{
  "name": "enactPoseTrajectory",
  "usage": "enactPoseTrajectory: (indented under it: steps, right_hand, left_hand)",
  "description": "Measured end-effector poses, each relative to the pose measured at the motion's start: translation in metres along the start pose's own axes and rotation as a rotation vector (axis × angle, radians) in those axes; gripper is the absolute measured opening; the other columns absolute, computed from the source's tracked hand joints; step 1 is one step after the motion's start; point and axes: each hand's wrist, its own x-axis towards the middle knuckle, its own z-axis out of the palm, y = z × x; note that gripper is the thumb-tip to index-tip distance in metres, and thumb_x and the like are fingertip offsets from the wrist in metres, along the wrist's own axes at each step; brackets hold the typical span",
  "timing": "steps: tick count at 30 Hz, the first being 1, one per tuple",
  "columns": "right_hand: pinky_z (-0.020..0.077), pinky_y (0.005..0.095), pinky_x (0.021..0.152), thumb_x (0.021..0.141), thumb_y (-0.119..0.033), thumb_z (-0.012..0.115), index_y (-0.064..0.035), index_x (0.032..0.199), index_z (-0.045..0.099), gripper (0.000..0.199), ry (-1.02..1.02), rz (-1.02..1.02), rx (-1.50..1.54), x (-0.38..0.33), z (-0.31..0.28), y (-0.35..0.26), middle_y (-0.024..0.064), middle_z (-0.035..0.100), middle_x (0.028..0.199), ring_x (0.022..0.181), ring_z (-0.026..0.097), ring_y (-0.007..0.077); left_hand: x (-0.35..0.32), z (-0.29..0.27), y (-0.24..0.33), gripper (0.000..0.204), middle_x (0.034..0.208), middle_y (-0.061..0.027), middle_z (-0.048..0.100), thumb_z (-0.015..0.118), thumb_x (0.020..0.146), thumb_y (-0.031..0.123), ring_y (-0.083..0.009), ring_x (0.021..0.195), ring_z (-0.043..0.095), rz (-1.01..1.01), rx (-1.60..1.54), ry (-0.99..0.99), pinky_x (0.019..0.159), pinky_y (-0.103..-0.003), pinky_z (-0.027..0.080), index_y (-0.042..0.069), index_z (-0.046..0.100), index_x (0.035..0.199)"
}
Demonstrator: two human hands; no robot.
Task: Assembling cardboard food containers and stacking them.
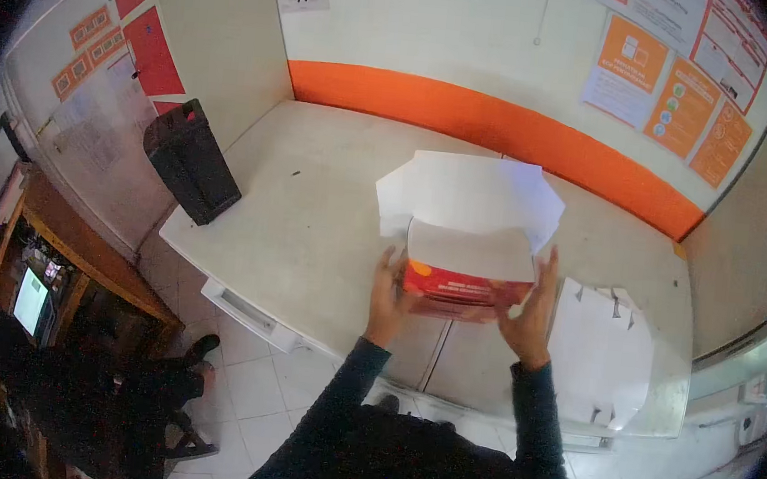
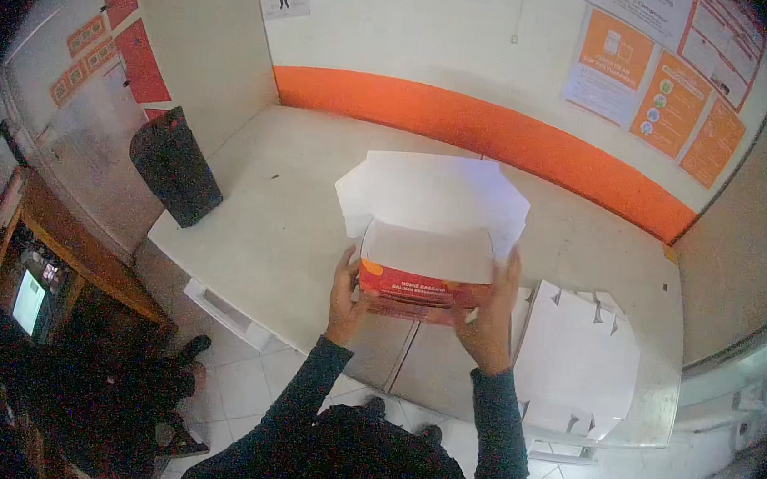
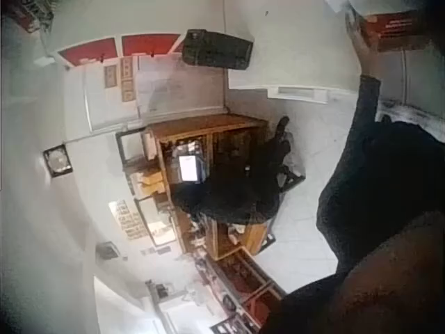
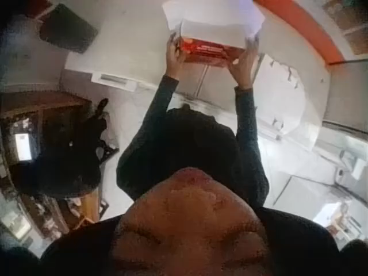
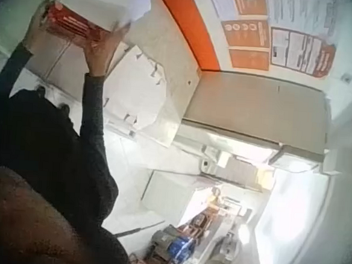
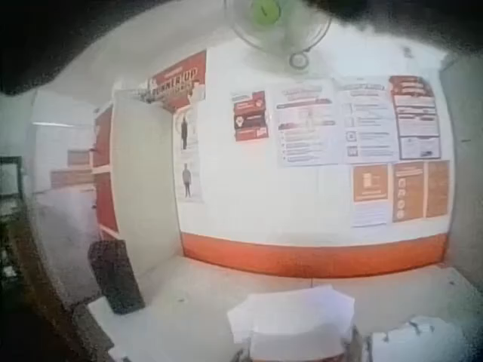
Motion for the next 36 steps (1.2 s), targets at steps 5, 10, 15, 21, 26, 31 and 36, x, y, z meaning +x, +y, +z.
enactPoseTrajectory:
  steps: [5,10,15,21,26,31,36]
  right_hand:
    - [0.0474,0.0391,0.079,0.062,-0.028,0.07,-0.0182,0.112,0.054,0.053,-0.361,-0.853,-0.754,0.048,0.046,-0.044,0.0109,0.036,0.134,0.108,0.052,0.026]
    - [0.0476,0.0363,0.071,0.067,-0.033,0.068,-0.013,0.098,0.057,0.039,-0.759,-0.444,-0.485,0.063,0.073,-0.058,0.0066,0.048,0.115,0.081,0.059,0.0261]
    - [0.0475,0.0367,0.065,0.054,-0.027,0.075,-0.0153,0.089,0.056,0.041,-0.553,-0.442,-0.515,0.052,0.077,-0.05,0.0041,0.047,0.102,0.08,0.057,0.0214]
    - [0.0452,0.0349,0.067,0.055,-0.022,0.073,-0.0125,0.086,0.056,0.037,-0.482,-0.395,-0.504,0.04,0.086,-0.046,0.0044,0.047,0.105,0.083,0.056,0.0208]
    - [0.0445,0.0337,0.066,0.059,-0.027,0.07,-0.0115,0.087,0.055,0.036,-0.497,-0.373,-0.587,0.039,0.086,-0.05,0.0049,0.048,0.106,0.084,0.056,0.0205]
    - [0.0442,0.0333,0.066,0.056,-0.02,0.071,-0.0139,0.085,0.058,0.032,-0.403,-0.459,-0.547,0.04,0.079,-0.053,0.004,0.05,0.105,0.082,0.055,0.0196]
    - [0.0442,0.0337,0.064,0.06,-0.018,0.069,-0.016,0.087,0.06,0.029,-0.502,-0.466,-0.62,0.043,0.088,-0.051,0.0022,0.053,0.098,0.081,0.056,0.0198]
  left_hand:
    - [0.004,-0.014,-0.015,0.038,0.133,-0.0161,0.036,0.066,0.078,0.016,-0.0265,0.118,0.042,0.001,0.041,0.006,0.093,-0.036,0.039,0.001,0.054,0.111]
    - [0.013,-0.043,-0.01,0.035,0.133,-0.0163,0.035,0.069,0.07,-0.001,-0.0261,0.112,0.049,0.053,0.153,-0.255,0.086,-0.033,0.047,0.002,0.054,0.102]
    - [0.018,-0.038,-0.021,0.027,0.132,-0.0154,0.036,0.07,0.067,-0.006,-0.025,0.109,0.052,0.174,0.053,-0.224,0.082,-0.032,0.051,0.002,0.054,0.086]
    - [0.014,-0.038,-0.02,0.023,0.13,-0.017,0.04,0.072,0.064,-0.005,-0.0266,0.112,0.05,0.092,0.044,-0.246,0.083,-0.033,0.049,0.002,0.054,0.077]
    - [0.015,-0.036,-0.016,0.021,0.124,-0.0193,0.047,0.073,0.065,-0.002,-0.0296,0.116,0.046,0.047,0.047,-0.179,0.086,-0.035,0.047,0.003,0.056,0.076]
    - [0.011,-0.034,-0.019,0.021,0.128,-0.0161,0.043,0.071,0.065,-0.007,-0.0263,0.115,0.047,-0.098,-0.183,-0.175,0.082,-0.031,0.049,0.002,0.056,0.077]
    - [0.009,-0.036,-0.016,0.012,0.135,-0.0102,0.033,0.058,0.076,0.003,-0.0216,0.111,0.049,-0.385,-0.357,-0.127,0.082,-0.035,0.049,0.001,0.057,0.088]
